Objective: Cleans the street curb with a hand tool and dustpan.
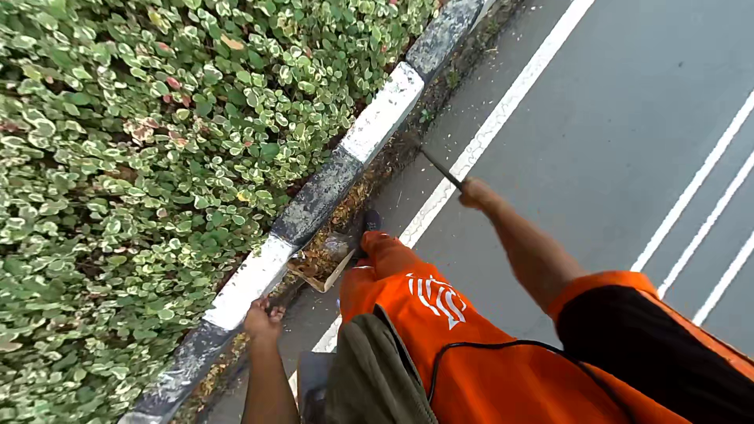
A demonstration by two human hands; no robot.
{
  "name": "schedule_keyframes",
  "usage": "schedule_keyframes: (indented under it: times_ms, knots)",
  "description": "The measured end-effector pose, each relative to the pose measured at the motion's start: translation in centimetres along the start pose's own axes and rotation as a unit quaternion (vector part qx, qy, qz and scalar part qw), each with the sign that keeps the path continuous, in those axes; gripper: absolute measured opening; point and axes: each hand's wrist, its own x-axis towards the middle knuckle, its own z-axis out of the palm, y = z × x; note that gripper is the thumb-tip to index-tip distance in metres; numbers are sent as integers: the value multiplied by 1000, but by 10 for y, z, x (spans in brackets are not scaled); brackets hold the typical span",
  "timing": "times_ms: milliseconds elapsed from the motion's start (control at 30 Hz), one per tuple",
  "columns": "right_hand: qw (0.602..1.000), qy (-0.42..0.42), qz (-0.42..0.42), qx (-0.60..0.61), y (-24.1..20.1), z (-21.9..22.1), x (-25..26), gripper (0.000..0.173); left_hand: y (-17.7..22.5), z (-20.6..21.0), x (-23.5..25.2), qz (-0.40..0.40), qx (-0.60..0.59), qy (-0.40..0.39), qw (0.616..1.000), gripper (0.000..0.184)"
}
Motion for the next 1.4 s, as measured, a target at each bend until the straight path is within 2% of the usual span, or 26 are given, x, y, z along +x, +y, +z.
schedule_keyframes:
  times_ms: [67, 100, 167, 233, 300, 400, 467, 533, 600, 700, 767, 833, 900, 1000, 1100, 1200, 1233, 1300, 1400]
  knots:
    - [999, -27, -16, 15, -25, 61, 13, 50, 0, 8, -2, -6, -1, -1, 1000, 21]
    - [996, -82, -37, -21, -36, 76, 9, 52, 3, 15, -2, -5, -1, 2, 1000, 20]
    - [977, -169, -92, -87, -41, 75, 0, 42, 7, 27, -1, -4, 0, 11, 1000, 21]
    - [971, -179, -139, -78, -3, 50, 5, 25, 9, 36, 1, -3, 5, 15, 1000, 22]
    - [971, -157, -163, -78, 37, 3, 18, 29, 20, 44, 9, -1, 9, 6, 1000, 22]
    - [970, -117, -183, -110, 69, -77, 22, 28, 27, 53, 17, -9, 5, -8, 1000, 20]
    - [977, -84, -156, -121, 67, -109, 24, 20, 27, 57, 15, -10, 3, -5, 1000, 22]
    - [986, -61, -97, -124, 41, -120, 30, 16, 26, 61, 10, -9, -2, 4, 1000, 23]
    - [991, -40, -58, -116, 15, -98, 50, 21, 23, 61, 7, -12, -12, 13, 1000, 26]
    - [993, -66, -49, -89, -21, -20, 67, 46, 21, 57, 2, -20, -15, 30, 999, 23]
    - [984, -109, -88, -110, -31, 31, 68, 41, 15, 51, 1, -31, -8, 39, 999, 20]
    - [971, -133, -149, -131, -12, 54, 72, 29, 9, 50, 5, -30, -11, 52, 998, 21]
    - [955, -146, -198, -169, 21, 31, 67, 30, 4, 46, 7, -30, -10, 55, 998, 21]
    - [928, -172, -217, -250, 49, -54, 36, 38, 2, 38, 11, -32, -5, 40, 999, 22]
    - [936, -138, -198, -257, 66, -108, 2, 29, -8, 27, 7, -34, 3, 43, 999, 22]
    - [956, -76, -150, -240, 66, -127, -2, 13, -17, 19, 7, -30, 6, 58, 998, 22]
    - [963, -63, -123, -231, 56, -125, 2, 9, -18, 18, 8, -30, 8, 60, 998, 23]
    - [977, -45, -74, -197, 30, -98, 21, 16, -19, 13, 10, -31, 9, 55, 998, 24]
    - [990, -48, -64, -117, -8, -2, 44, 41, -20, 6, 13, -26, 8, 35, 999, 24]
